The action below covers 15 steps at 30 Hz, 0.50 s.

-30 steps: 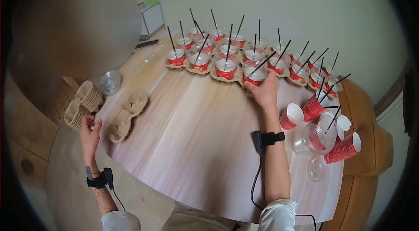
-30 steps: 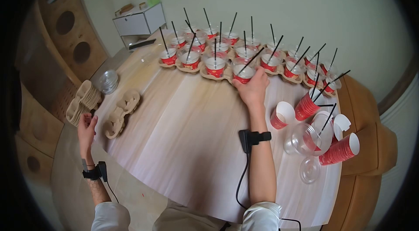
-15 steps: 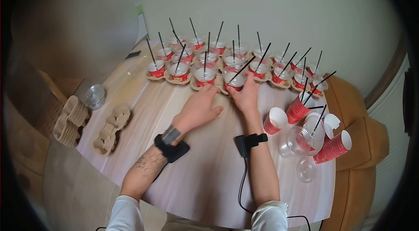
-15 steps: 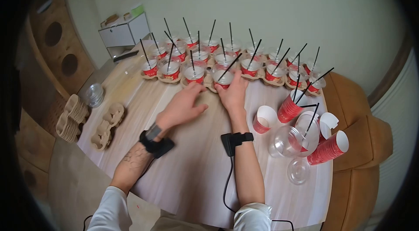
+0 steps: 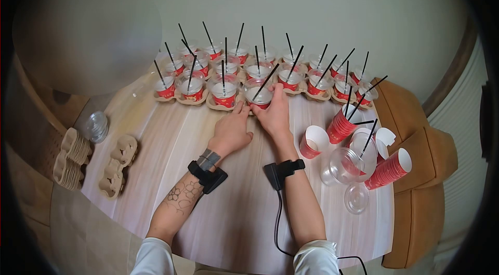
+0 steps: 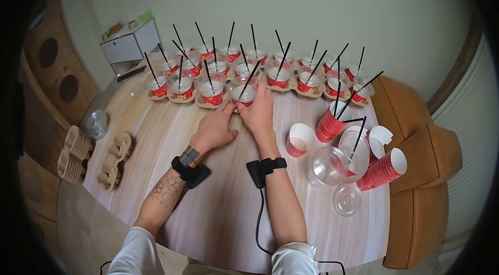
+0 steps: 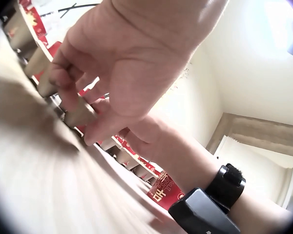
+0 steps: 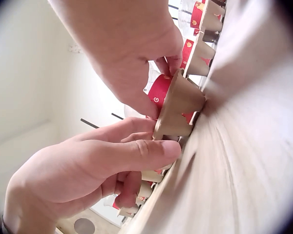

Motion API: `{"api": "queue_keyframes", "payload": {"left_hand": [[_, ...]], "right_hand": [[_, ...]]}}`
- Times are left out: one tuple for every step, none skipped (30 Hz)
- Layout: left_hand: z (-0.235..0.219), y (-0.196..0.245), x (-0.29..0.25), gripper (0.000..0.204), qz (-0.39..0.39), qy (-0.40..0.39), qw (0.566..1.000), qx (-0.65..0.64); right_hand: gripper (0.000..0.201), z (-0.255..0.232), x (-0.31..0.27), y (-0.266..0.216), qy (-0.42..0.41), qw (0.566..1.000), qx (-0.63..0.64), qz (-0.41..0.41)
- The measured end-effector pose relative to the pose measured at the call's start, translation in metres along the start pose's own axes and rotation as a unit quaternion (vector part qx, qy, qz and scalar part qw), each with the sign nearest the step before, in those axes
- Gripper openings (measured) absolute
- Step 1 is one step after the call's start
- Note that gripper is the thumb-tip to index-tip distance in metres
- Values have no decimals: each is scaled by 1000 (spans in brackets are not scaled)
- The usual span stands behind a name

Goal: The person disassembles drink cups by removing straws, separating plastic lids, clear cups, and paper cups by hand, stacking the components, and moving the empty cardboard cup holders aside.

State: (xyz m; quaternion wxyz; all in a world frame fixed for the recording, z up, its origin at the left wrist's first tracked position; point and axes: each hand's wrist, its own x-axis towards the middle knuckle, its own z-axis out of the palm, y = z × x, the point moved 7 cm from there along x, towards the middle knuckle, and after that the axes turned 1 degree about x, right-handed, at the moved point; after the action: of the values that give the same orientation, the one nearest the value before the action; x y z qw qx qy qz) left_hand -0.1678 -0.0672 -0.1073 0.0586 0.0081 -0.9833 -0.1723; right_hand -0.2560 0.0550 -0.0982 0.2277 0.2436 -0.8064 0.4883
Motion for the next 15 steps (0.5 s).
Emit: {"api": "queue_keyframes", "payload": {"left_hand": [[-2,2,-1,79,-3,-1,1000,2],[-3,3,-2,77,-6,-3,1000,4],[-2,3,-1,77,-5,-3,1000,2],[-1,2,0,83,-12,-17,1000,6],[1,0,1,89,-18,-30,999,11],[6,-5,3,89,-19,-30,999,10],[6,-5,5,91,10,-1,1000,-11],[4,-7,6,93,40,28,998,-32],[2,-15,10,93,41,29,998,-32],[-17,-17,13,92,59,41,986,-153],[-35,-18,14,91,76,50,958,-271],[-56,-15,8,91,78,46,957,-274],[-76,-11,-1,90,57,6,915,-400],[-85,-5,-6,89,35,-34,854,-518],[-87,2,-8,89,39,-38,852,-520]], "right_hand": [[71,-2,1,-6,0,1000,-1,1],[71,-8,3,-11,24,999,21,10],[71,-15,5,-15,49,998,43,18],[71,-18,7,-19,48,998,42,18],[71,-23,9,-21,62,995,68,37],[71,-28,11,-22,77,991,95,56],[72,-34,14,-28,79,990,107,52],[72,-41,15,-33,79,990,106,52],[75,-49,17,-42,75,992,95,30],[77,-57,18,-52,73,994,81,9],[77,-64,19,-58,75,994,78,11],[82,-69,20,-65,63,995,80,-5],[87,-75,20,-73,52,995,81,-21],[87,-84,17,-87,54,996,75,-19],[91,-83,14,-103,-6,992,128,-6]]}}
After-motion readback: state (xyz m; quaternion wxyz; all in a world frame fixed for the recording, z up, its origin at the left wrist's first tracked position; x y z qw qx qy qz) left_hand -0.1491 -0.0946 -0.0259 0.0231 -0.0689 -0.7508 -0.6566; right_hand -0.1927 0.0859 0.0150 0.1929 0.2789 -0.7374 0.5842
